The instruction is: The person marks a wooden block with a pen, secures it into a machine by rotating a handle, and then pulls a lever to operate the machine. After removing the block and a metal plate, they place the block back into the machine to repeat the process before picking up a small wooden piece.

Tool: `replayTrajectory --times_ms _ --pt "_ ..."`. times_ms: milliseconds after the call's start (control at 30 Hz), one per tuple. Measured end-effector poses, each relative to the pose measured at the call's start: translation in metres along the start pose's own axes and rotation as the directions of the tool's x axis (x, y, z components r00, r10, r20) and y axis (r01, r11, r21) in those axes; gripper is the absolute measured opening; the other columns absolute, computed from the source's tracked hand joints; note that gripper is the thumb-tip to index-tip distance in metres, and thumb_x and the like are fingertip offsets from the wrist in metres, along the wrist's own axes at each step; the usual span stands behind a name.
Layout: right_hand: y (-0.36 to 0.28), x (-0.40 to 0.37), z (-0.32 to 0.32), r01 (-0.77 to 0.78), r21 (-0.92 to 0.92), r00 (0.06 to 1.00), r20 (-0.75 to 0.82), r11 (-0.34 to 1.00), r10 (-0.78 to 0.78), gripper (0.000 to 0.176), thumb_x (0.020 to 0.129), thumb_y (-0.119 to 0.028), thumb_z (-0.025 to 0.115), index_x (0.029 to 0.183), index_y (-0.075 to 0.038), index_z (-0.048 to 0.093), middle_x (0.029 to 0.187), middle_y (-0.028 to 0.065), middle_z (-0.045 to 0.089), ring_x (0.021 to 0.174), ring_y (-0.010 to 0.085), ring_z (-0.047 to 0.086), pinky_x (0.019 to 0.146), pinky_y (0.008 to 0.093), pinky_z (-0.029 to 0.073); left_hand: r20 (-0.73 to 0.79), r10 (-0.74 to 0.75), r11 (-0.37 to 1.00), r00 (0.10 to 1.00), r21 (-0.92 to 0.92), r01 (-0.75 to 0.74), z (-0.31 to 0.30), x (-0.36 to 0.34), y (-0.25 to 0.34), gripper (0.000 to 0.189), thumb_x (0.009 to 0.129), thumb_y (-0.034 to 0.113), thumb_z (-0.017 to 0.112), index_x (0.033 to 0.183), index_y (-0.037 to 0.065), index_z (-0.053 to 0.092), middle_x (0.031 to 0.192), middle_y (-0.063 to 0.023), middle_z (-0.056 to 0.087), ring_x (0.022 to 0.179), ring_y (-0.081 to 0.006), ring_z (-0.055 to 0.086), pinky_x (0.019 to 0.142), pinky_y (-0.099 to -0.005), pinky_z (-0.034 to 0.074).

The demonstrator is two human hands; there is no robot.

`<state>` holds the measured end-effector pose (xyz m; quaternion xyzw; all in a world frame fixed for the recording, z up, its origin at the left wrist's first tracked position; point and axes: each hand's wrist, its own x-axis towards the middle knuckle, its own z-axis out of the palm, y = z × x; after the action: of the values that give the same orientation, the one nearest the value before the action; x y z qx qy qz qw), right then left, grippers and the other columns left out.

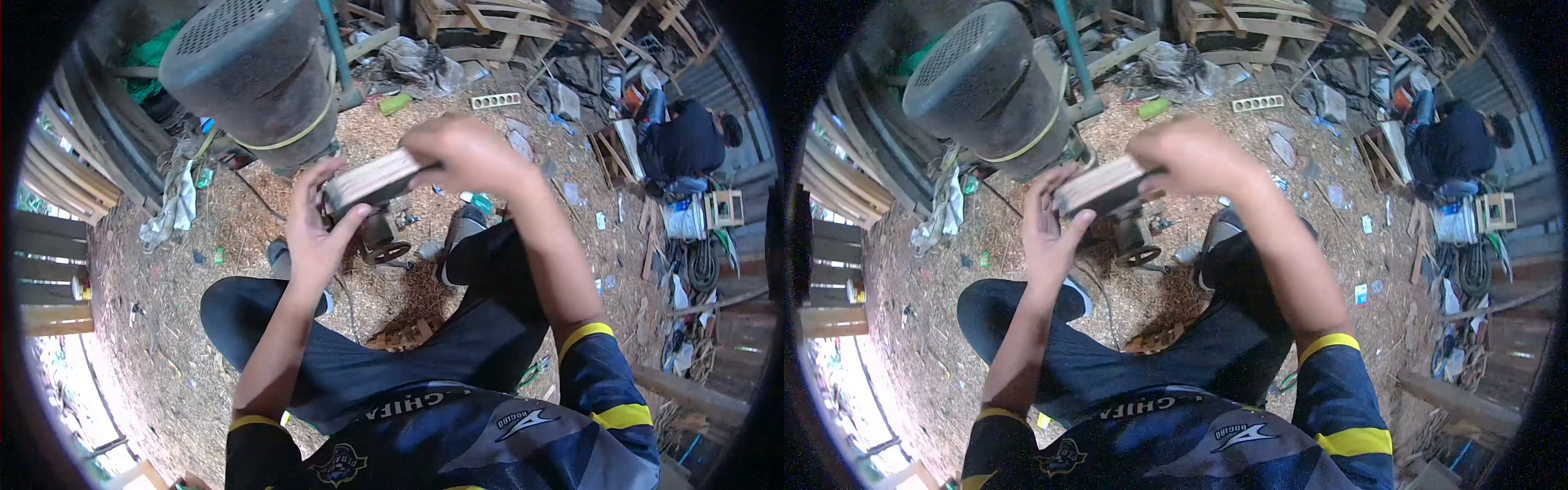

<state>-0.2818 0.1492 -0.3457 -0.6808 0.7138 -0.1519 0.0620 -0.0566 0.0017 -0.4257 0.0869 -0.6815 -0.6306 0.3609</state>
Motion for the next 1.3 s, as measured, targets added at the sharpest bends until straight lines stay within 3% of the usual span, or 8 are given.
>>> replayTrajectory --times_ms 100,133,300,400,667,700,800,1300 --pt "0.027 0.007 -0.026 -0.064 -0.099 0.983 -0.178 0.993 0.045 0.032 0.081 -0.025 0.086 0.104 -0.010 0.068 0.098 0.0096 0.073 0.105 0.0338 0.070 0.095 0.0514 0.050 -0.013 -0.033 0.965 0.999 0.258 0.036 0.004 -0.022 -0.024 0.075 0.091 0.008 0.080 0.154 -0.001 0.040 0.151 -0.0214 0.052 0.141 -0.0318 0.053 0.122 -0.0450 0.039" --pt "0.032 0.007 -0.031 -0.078 -0.140 0.967 -0.250 0.987 0.041 0.031 0.082 -0.023 0.086 0.105 -0.011 0.069 0.099 0.0093 0.073 0.107 0.0340 0.069 0.095 0.0521 0.049 0.206 -0.106 0.896 0.973 0.443 0.003 -0.005 -0.025 -0.029 0.075 0.094 0.011 0.078 0.156 -0.003 0.038 0.150 -0.0231 0.054 0.144 -0.0341 0.052 0.125 -0.0474 0.037" --pt "0.057 0.002 0.025 -0.233 -0.306 0.896 -0.438 0.923 0.080 0.042 0.082 -0.021 0.086 0.117 -0.008 0.067 0.105 0.0127 0.073 0.111 0.0385 0.068 0.094 0.0496 0.052 0.487 -0.484 0.631 0.728 0.770 -0.095 -0.005 -0.044 -0.072 0.076 0.096 0.036 0.074 0.151 -0.008 0.047 0.156 -0.0345 0.047 0.145 -0.0500 0.048 0.125 -0.0517 0.035" --pt "0.069 0.004 0.049 -0.353 -0.011 0.930 -0.110 0.936 0.350 0.043 0.082 -0.020 0.086 0.118 -0.007 0.067 0.109 0.0131 0.075 0.111 0.0388 0.069 0.093 0.0507 0.052 0.475 -0.631 0.450 0.614 0.868 -0.209 -0.003 -0.040 -0.100 0.083 0.094 0.039 0.074 0.153 -0.011 0.043 0.157 -0.0379 0.043 0.146 -0.0535 0.045 0.126 -0.0528 0.034" --pt "0.106 0.036 0.110 -0.255 -0.027 0.967 0.008 0.967 0.255 0.042 0.084 -0.017 0.084 0.121 -0.011 0.067 0.113 0.0122 0.075 0.112 0.0368 0.069 0.097 0.0545 0.050 0.324 -0.614 0.286 0.720 0.941 -0.180 -0.007 -0.032 -0.157 0.094 0.092 0.037 0.076 0.158 -0.015 0.033 0.166 -0.0376 0.030 0.158 -0.0497 0.028 0.130 -0.0543 0.026" --pt "0.108 0.039 0.114 -0.247 -0.033 0.969 -0.013 0.968 0.247 0.032 0.082 -0.019 0.085 0.105 -0.010 0.065 0.104 0.0122 0.075 0.109 0.0367 0.071 0.089 0.0540 0.052 0.303 -0.642 0.281 0.704 0.948 -0.151 -0.003 -0.031 -0.158 0.098 0.091 0.038 0.077 0.160 -0.015 0.029 0.169 -0.0372 0.024 0.160 -0.0491 0.025 0.130 -0.0533 0.025" --pt "0.120 0.050 0.120 -0.253 0.006 0.965 0.079 0.967 0.252 0.032 0.081 -0.020 0.086 0.103 -0.010 0.064 0.104 0.0120 0.075 0.106 0.0368 0.071 0.088 0.0537 0.052 0.312 -0.659 0.273 0.685 0.947 -0.168 0.000 -0.029 -0.164 0.107 0.090 0.042 0.079 0.163 -0.012 0.024 0.172 -0.0347 0.019 0.162 -0.0459 0.021 0.131 -0.0535 0.022" --pt "0.158 0.070 0.140 -0.301 0.088 0.912 0.318 0.949 0.260 0.040 0.086 -0.023 0.084 0.115 -0.005 0.063 0.107 0.0169 0.072 0.104 0.0403 0.070 0.089 0.0492 0.053 0.299 -0.718 0.229 0.629 0.954 -0.193 -0.002 -0.020 -0.179 0.109 0.090 0.043 0.077 0.164 -0.012 0.020 0.174 -0.0326 0.016 0.163 -0.0451 0.017 0.133 -0.0517 0.018"
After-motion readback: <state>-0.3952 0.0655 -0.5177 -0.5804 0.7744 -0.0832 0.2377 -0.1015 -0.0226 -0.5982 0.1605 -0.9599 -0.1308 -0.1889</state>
